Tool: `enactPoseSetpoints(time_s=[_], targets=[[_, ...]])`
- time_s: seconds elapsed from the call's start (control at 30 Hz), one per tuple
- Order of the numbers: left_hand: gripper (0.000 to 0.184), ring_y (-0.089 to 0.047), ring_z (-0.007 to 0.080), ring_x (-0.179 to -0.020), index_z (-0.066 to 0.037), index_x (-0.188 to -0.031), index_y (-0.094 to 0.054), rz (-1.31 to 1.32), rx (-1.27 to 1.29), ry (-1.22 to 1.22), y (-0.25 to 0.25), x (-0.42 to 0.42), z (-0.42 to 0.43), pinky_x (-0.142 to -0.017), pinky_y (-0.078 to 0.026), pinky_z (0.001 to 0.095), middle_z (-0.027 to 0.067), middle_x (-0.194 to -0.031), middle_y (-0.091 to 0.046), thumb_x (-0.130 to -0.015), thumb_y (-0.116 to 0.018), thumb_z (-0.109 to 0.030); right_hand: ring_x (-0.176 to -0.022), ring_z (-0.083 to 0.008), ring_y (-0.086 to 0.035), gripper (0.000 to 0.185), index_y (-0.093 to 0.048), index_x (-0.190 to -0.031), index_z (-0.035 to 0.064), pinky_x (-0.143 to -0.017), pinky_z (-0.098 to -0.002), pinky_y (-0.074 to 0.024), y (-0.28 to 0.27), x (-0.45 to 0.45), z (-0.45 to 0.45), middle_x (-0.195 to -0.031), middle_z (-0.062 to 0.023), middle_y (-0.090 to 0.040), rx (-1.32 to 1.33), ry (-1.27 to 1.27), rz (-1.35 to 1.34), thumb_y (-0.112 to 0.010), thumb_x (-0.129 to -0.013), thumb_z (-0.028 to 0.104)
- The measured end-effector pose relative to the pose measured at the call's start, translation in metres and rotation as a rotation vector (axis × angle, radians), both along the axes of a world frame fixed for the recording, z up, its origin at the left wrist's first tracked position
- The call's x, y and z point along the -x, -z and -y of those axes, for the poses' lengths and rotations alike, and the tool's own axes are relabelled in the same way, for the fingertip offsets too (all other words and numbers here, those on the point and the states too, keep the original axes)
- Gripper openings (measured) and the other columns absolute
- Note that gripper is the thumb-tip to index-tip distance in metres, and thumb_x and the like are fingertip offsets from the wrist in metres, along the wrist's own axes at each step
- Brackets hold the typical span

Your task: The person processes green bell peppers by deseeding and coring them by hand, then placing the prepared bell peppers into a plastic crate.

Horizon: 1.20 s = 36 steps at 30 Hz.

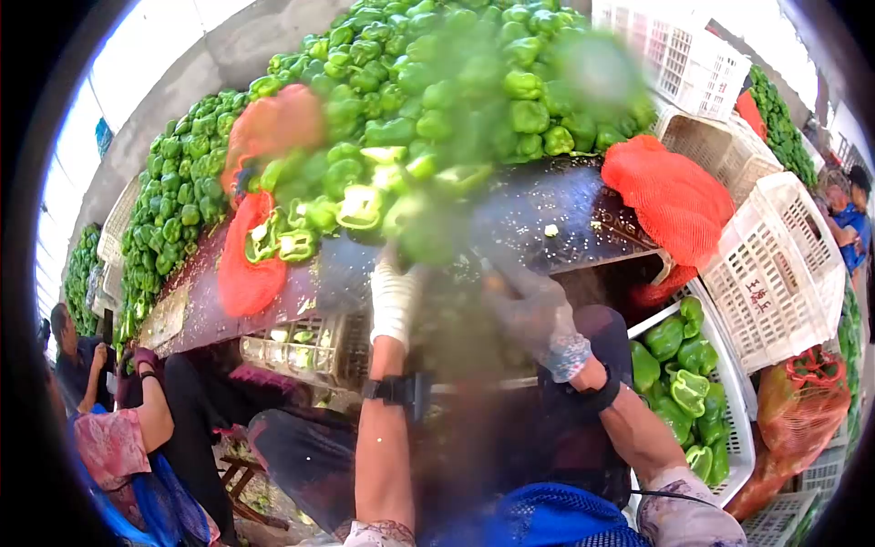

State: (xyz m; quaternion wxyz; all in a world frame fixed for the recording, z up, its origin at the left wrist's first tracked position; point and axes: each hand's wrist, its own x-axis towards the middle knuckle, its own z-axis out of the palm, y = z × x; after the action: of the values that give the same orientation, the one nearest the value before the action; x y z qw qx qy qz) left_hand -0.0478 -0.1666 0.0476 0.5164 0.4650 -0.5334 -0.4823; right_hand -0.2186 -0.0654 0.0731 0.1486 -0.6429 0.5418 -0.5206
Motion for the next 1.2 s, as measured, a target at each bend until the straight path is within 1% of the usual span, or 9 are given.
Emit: enactPoseSetpoints(time_s=[0.17, 0.27, 0.37, 0.57, 0.7, 0.83, 1.0, 1.17, 1.2], targets=[[0.059, -0.059, 0.0157, -0.083, 0.002, -0.129, -0.048, 0.258, 0.259, -0.09, 0.023, -0.009, 0.017, -0.066, -0.05, 0.0265, 0.0142, -0.106, -0.061, -0.075, -0.07, -0.006, -0.067, -0.0062, -0.055, 0.045, -0.055, -0.131, 0.0147, -0.061, -0.0255, -0.0467, -0.017, -0.003, 0.003, -0.079, -0.0052, -0.065, 0.123, -0.11, -0.135, -0.061, -0.086, 0.012], [0.057, -0.057, 0.0142, -0.076, 0.0, -0.129, -0.049, 0.183, 0.097, -0.056, 0.006, -0.007, 0.004, -0.065, -0.049, 0.0255, 0.0113, -0.101, -0.061, -0.076, -0.067, -0.004, -0.065, -0.018, -0.062, 0.039, -0.058, -0.127, 0.0136, -0.062, -0.0305, -0.0498, 0.046, 0.009, 0.021, -0.087, -0.0128, -0.067, 0.204, -0.077, -0.494, -0.058, -0.088, 0.012], [0.057, -0.055, 0.0128, -0.074, -0.002, -0.13, -0.048, 0.029, 0.04, -0.031, 0.025, -0.006, 0.018, -0.062, -0.048, 0.0251, 0.0083, -0.094, -0.061, -0.076, -0.065, -0.003, -0.065, -0.0334, -0.063, 0.03, -0.062, -0.117, 0.0104, -0.062, -0.0384, -0.0509, 0.016, -0.001, 0.006, -0.085, -0.0165, -0.067, 0.213, -0.026, -0.612, -0.055, -0.089, 0.019], [0.073, -0.056, 0.0217, -0.094, -0.002, -0.136, -0.041, 0.106, 0.107, -0.066, 0.016, 0.01, 0.008, -0.081, -0.049, 0.0296, 0.013, -0.109, -0.056, -0.07, -0.071, -0.009, -0.081, -0.0271, -0.062, 0.015, -0.06, -0.089, 0.001, -0.072, -0.0355, -0.0479, -0.013, 0.003, 0.0, -0.094, -0.0181, -0.063, -0.347, -0.163, -0.133, -0.058, -0.082, 0.014], [0.083, -0.055, 0.0255, -0.104, -0.002, -0.136, -0.041, 0.377, 0.11, -0.047, 0.007, 0.008, 0.01, -0.09, -0.046, 0.0318, 0.0166, -0.116, -0.056, -0.061, -0.076, -0.01, -0.084, -0.0301, -0.062, 0.022, -0.06, -0.098, -0.0003, -0.072, -0.0393, -0.0468, 0.016, 0.007, 0.007, -0.095, -0.0182, -0.063, -0.131, -0.127, -0.279, -0.056, -0.086, 0.018], [0.079, -0.06, 0.0209, -0.085, -0.002, -0.133, -0.043, 0.193, -0.067, 0.01, -0.005, 0.015, 0.017, -0.071, -0.053, 0.0306, 0.0134, -0.108, -0.059, -0.061, -0.074, -0.004, -0.082, -0.0268, -0.062, 0.025, -0.06, -0.102, -0.0006, -0.069, -0.0364, -0.0486, -0.008, 0.006, 0.012, -0.089, -0.0157, -0.064, -0.486, -0.116, -0.184, -0.056, -0.088, 0.019], [0.077, -0.062, 0.0209, -0.082, -0.006, -0.134, -0.042, 0.179, 0.006, 0.0, 0.031, 0.007, 0.034, -0.064, -0.055, 0.031, 0.0111, -0.107, -0.059, -0.064, -0.071, 0.005, -0.075, -0.0205, -0.062, 0.021, -0.06, -0.106, 0.0048, -0.065, -0.03, -0.0507, 0.039, 0.006, 0.031, -0.087, -0.01, -0.063, -0.209, -0.136, -0.037, -0.058, -0.087, 0.013], [0.076, -0.062, 0.0217, -0.084, -0.009, -0.136, -0.041, -0.089, -0.07, 0.076, 0.027, -0.003, 0.022, -0.063, -0.055, 0.0323, 0.0097, -0.109, -0.056, -0.067, -0.068, 0.007, -0.076, -0.0234, -0.062, 0.023, -0.062, -0.104, 0.0049, -0.067, -0.0326, -0.0512, 0.043, 0.05, 0.037, -0.096, -0.0095, -0.063, 0.196, -0.154, -0.827, -0.059, -0.082, 0.011], [0.076, -0.062, 0.0219, -0.084, -0.01, -0.136, -0.041, -0.13, -0.09, 0.081, 0.024, -0.004, 0.018, -0.063, -0.055, 0.0322, 0.0095, -0.11, -0.055, -0.067, -0.068, 0.008, -0.072, -0.0241, -0.061, 0.021, -0.063, -0.102, 0.004, -0.064, -0.0323, -0.05, 0.03, 0.058, 0.026, -0.091, -0.0082, -0.065, 0.237, -0.185, -0.687, -0.058, -0.084, 0.015]])
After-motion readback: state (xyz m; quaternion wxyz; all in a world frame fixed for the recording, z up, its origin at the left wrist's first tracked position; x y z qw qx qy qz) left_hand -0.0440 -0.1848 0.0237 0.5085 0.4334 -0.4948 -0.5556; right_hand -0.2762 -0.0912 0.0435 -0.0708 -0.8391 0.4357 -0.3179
